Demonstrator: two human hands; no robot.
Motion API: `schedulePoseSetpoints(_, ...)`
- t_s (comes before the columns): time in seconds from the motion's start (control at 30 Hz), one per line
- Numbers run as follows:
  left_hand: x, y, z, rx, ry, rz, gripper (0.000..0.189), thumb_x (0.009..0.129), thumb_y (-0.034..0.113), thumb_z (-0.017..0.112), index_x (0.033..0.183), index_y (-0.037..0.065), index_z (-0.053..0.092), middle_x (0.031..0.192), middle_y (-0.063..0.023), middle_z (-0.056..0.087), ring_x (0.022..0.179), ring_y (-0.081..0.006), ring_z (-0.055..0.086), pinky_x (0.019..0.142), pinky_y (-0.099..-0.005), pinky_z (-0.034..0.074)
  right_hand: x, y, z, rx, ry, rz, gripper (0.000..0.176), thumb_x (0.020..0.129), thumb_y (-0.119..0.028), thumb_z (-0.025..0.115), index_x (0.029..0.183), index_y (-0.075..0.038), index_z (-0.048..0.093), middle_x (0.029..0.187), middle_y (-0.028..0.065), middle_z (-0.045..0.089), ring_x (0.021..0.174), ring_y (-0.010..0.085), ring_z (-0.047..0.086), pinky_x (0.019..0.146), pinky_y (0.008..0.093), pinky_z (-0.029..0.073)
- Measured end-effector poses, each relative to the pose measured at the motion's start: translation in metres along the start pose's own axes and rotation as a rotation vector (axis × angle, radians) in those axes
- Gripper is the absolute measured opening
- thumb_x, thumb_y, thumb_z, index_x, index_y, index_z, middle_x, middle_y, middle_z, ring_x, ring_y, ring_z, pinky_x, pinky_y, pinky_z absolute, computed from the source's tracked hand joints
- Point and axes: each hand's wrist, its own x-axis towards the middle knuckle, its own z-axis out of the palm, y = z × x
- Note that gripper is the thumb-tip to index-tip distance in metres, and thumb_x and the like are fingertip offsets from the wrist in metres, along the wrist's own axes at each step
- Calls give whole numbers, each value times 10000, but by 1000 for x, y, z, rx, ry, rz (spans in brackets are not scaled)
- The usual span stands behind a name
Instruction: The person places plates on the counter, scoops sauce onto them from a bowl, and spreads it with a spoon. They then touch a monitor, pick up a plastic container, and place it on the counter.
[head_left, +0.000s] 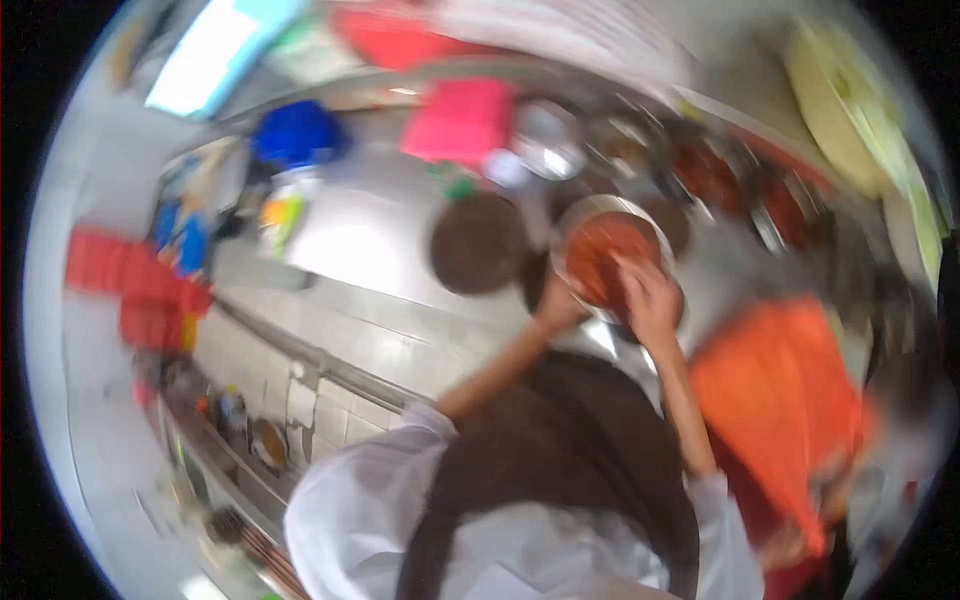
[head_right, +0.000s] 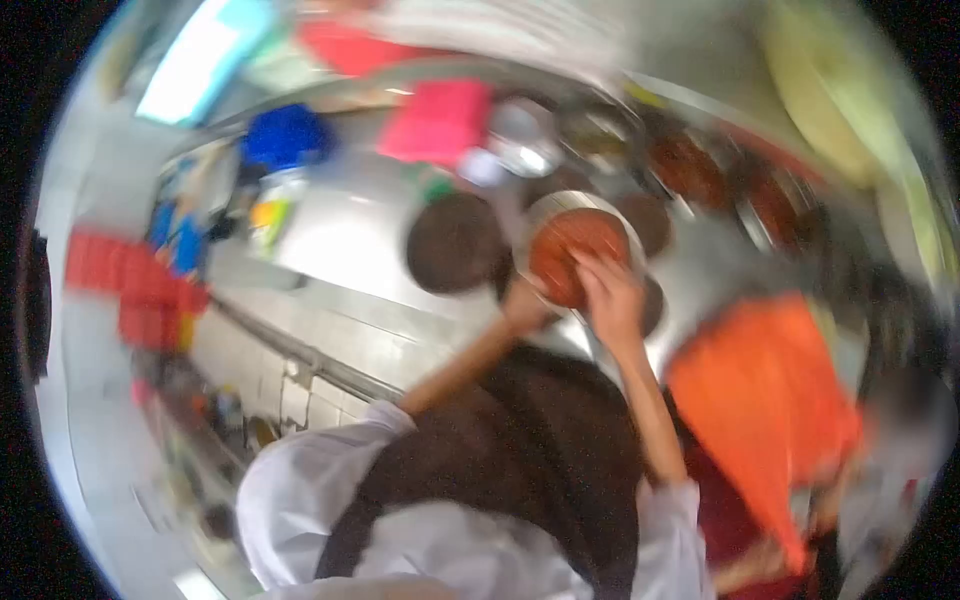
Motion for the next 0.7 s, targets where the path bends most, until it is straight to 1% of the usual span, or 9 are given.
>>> schedulePoseSetpoints(0.03,-1,-14,25,-491,326,-115,636,669,169,765,1252,80,526,1150,-46,600,1121,-178,530,997,-354,398,7,-2,2,64,-46,-51,277,924,-199,502,1041,-26,684,1052,172,665,1064,329,599,950,389,428)
schedulePoseSetpoints(0.07,-2,-18,22,-417,224,-210,899,618,165,802,1389,79,348,1274,-89,509,1192,-193,469,1065,-345,326,11,2,2,5,-95,-65,309,931,-204,466,1031,-3,679,1037,170,670,1062,318,603,958,395,425)
schedulePoseSetpoints(0.13,1,21,8,-1112,266,-376,942,708,132,664,1469,180,111,1437,-135,291,1271,-311,396,923,-488,491,13,8,-4,0,-95,-82,297,927,-183,485,984,50,659,948,155,669,885,280,623,855,373,454)
schedulePoseSetpoints(0.17,3,25,2,-1114,233,-510,898,713,126,577,1469,228,104,1444,-135,274,1289,-342,371,810,-510,547,12,-3,-15,88,-158,88,263,918,-158,506,928,60,652,837,128,638,740,231,614,679,331,465)
schedulePoseSetpoints(0.23,3,27,0,-1104,245,-503,915,677,116,549,1467,229,100,1438,-133,287,1283,-357,379,828,-506,541,7,24,-19,-50,-76,-261,241,924,-142,510,900,53,649,755,76,584,604,132,547,536,265,416)
schedulePoseSetpoints(0.37,7,22,4,-1081,313,-503,873,691,66,459,1462,255,98,1415,-131,303,1266,-374,385,772,-543,549,-6,24,-15,-44,-60,-402,240,917,-134,497,931,44,658,774,118,614,626,176,587,572,292,449)
schedulePoseSetpoints(0.43,7,32,6,-1036,351,-490,876,693,61,455,1464,256,86,1419,-134,303,1255,-372,406,756,-538,554,-18,49,-2,274,-62,-17,281,945,-179,486,908,40,658,721,90,601,528,103,527,487,250,402)
schedulePoseSetpoints(0.67,10,34,5,-992,352,-578,894,682,27,446,1466,240,74,1420,-138,316,1204,-351,473,721,-487,572,-20,93,7,762,257,371,329,952,-260,510,982,42,639,623,64,574,474,89,489,417,216,353)
schedulePoseSetpoints(0.7,8,40,0,-967,343,-595,795,764,94,445,1468,225,100,1425,-128,323,1216,-338,466,776,-494,552,-21,100,6,809,305,411,325,950,-252,511,992,42,642,623,66,576,476,91,491,420,216,354)
